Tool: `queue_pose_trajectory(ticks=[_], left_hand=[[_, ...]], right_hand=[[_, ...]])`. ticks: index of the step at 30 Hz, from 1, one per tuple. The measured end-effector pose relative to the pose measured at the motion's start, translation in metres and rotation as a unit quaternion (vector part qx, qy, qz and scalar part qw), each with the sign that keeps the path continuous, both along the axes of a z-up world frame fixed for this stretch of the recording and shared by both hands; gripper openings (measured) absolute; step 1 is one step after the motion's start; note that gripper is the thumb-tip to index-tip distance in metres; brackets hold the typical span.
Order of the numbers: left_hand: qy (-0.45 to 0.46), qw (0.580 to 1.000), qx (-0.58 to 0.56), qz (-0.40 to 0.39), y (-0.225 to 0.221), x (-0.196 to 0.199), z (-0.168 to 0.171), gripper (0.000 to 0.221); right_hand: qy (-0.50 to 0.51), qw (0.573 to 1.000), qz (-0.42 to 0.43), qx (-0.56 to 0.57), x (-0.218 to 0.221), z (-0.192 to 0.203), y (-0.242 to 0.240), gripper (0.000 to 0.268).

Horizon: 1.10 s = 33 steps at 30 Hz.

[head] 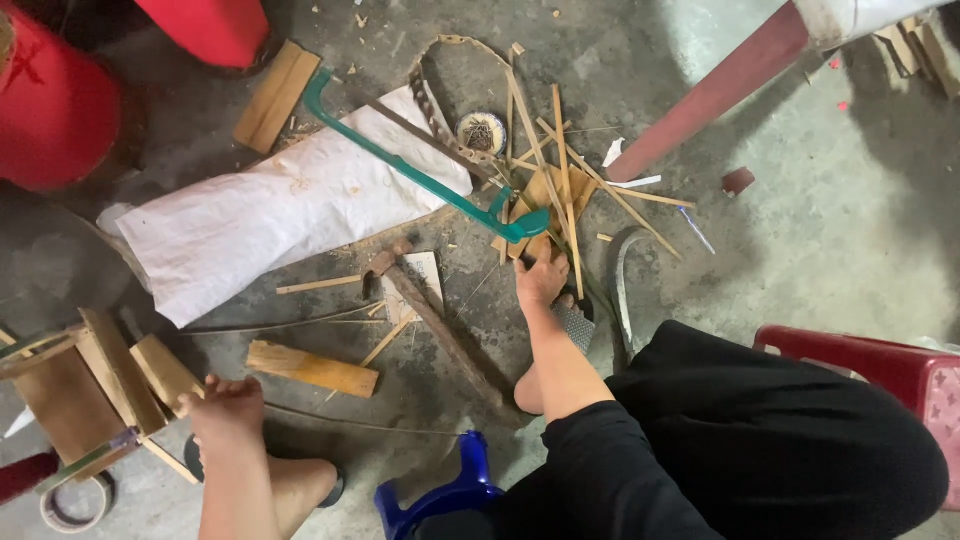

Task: The person is shaving and fitting bamboo strips onto a wooden frame to assemble a craft or instrument part.

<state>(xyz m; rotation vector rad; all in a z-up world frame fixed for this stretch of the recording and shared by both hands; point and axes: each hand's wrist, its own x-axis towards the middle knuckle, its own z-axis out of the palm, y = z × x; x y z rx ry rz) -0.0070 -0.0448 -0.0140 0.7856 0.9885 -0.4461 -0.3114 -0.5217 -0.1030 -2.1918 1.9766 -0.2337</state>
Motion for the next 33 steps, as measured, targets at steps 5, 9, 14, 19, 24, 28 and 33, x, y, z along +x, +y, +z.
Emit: queue_pose_trajectory(ticks=[5, 9, 14, 19, 24, 28, 33], left_hand=[[-0.022, 0.998, 0.046, -0.033, -0.038, -0.006, 0.045, 0.058], [-0.079, 0.99, 0.052, -0.102, -0.035, -0.008, 0.022, 0.049], [-0.071, 0.991, 0.038, -0.108, -0.044, -0.005, 0.009, 0.047], [-0.064, 0.992, 0.002, -0.106, -0.063, 0.004, 0.005, 0.048], [-0.101, 0.988, -0.041, -0.114, -0.098, 0.002, 0.025, 0.043], [-0.123, 0.981, -0.049, -0.145, -0.121, -0.007, 0.068, 0.042], [-0.12, 0.979, -0.071, -0.148, -0.129, -0.005, 0.075, 0.039]], right_hand=[[0.003, 0.999, -0.025, 0.026, 0.008, 0.031, -0.002, 0.075], [-0.024, 0.987, -0.07, 0.143, 0.011, 0.037, -0.016, 0.072], [-0.005, 0.98, -0.102, 0.17, 0.011, 0.031, -0.032, 0.064], [-0.023, 0.978, -0.112, 0.172, -0.011, 0.045, -0.036, 0.067], [-0.155, 0.956, -0.138, 0.208, -0.034, 0.081, -0.044, 0.052], [-0.272, 0.94, -0.105, 0.179, -0.066, 0.094, -0.073, 0.05], [-0.33, 0.903, -0.157, 0.224, -0.086, 0.185, -0.069, 0.036]])
